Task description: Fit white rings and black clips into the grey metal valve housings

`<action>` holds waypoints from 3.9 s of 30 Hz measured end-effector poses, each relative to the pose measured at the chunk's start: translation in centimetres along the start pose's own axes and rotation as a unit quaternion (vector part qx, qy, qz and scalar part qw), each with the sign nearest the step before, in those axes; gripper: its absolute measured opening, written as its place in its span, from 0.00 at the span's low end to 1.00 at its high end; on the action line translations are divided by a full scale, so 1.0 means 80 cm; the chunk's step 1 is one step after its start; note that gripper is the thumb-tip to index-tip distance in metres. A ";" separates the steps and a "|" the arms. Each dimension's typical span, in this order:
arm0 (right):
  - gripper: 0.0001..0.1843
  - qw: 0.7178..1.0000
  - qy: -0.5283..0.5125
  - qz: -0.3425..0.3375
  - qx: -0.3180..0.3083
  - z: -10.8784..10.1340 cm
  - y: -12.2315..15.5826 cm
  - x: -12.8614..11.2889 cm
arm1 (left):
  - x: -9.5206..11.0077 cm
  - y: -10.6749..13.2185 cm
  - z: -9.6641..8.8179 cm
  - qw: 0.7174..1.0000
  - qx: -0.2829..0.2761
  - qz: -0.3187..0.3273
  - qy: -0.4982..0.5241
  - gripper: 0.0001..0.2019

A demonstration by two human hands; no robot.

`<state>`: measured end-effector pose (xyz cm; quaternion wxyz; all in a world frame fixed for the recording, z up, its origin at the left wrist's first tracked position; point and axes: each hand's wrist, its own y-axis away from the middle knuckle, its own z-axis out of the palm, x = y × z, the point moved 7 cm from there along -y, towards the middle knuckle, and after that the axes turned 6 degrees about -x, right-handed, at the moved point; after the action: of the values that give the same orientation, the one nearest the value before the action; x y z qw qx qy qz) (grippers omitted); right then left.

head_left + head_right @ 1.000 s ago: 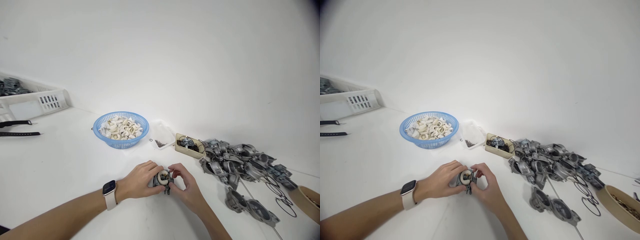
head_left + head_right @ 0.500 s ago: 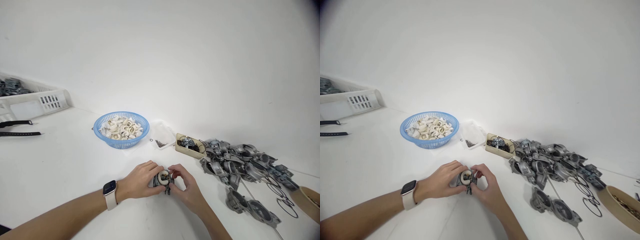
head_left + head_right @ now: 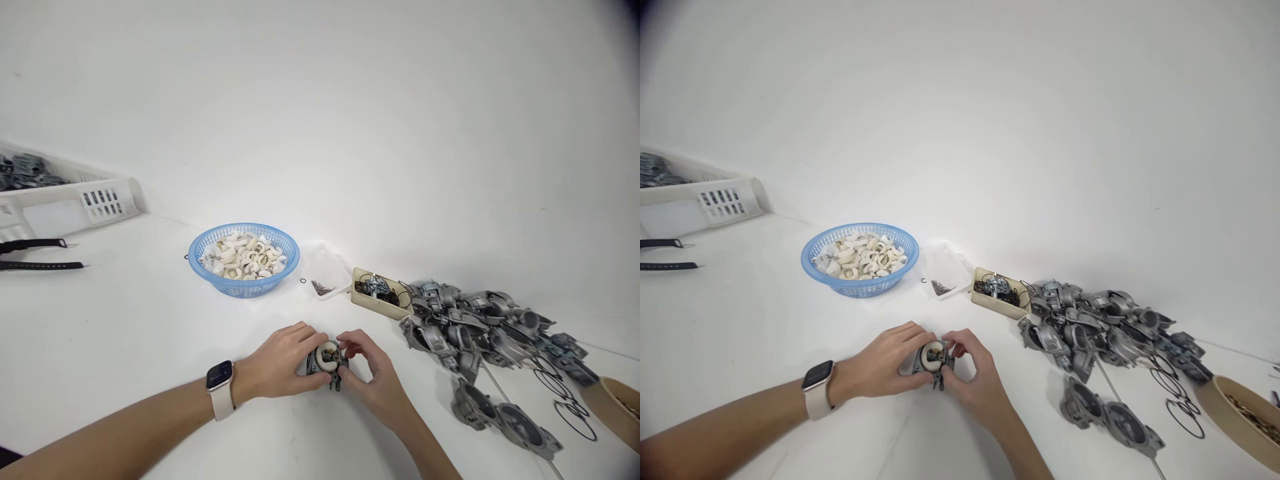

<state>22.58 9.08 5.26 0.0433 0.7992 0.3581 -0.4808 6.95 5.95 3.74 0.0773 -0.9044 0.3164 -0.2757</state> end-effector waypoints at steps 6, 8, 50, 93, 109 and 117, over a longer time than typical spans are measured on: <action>0.24 1.000 -0.004 -0.001 -0.006 0.000 0.001 0.001 | 0.000 0.000 0.001 1.000 -0.002 -0.003 0.001 0.21; 0.24 1.000 -0.005 -0.005 -0.003 0.000 0.001 0.001 | 0.001 -0.001 0.000 1.000 -0.002 -0.003 0.000 0.22; 0.21 1.000 0.014 0.008 -0.004 0.001 -0.001 0.003 | 0.001 0.000 -0.001 1.000 0.001 0.000 0.001 0.21; 0.19 1.000 0.005 0.009 -0.023 0.002 -0.001 -0.002 | 0.001 -0.001 -0.001 1.000 -0.003 -0.004 -0.005 0.21; 0.17 1.000 0.019 0.002 -0.003 0.000 -0.003 -0.002 | 0.000 -0.001 -0.002 1.000 -0.001 -0.003 -0.005 0.22; 0.18 1.000 0.018 -0.002 -0.010 0.002 -0.002 -0.003 | 0.001 -0.002 -0.002 1.000 0.003 -0.001 -0.006 0.22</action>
<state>22.31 9.03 5.43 0.0441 0.8066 0.3648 -0.4630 6.96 6.03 3.94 0.0813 -0.9063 0.3140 -0.2710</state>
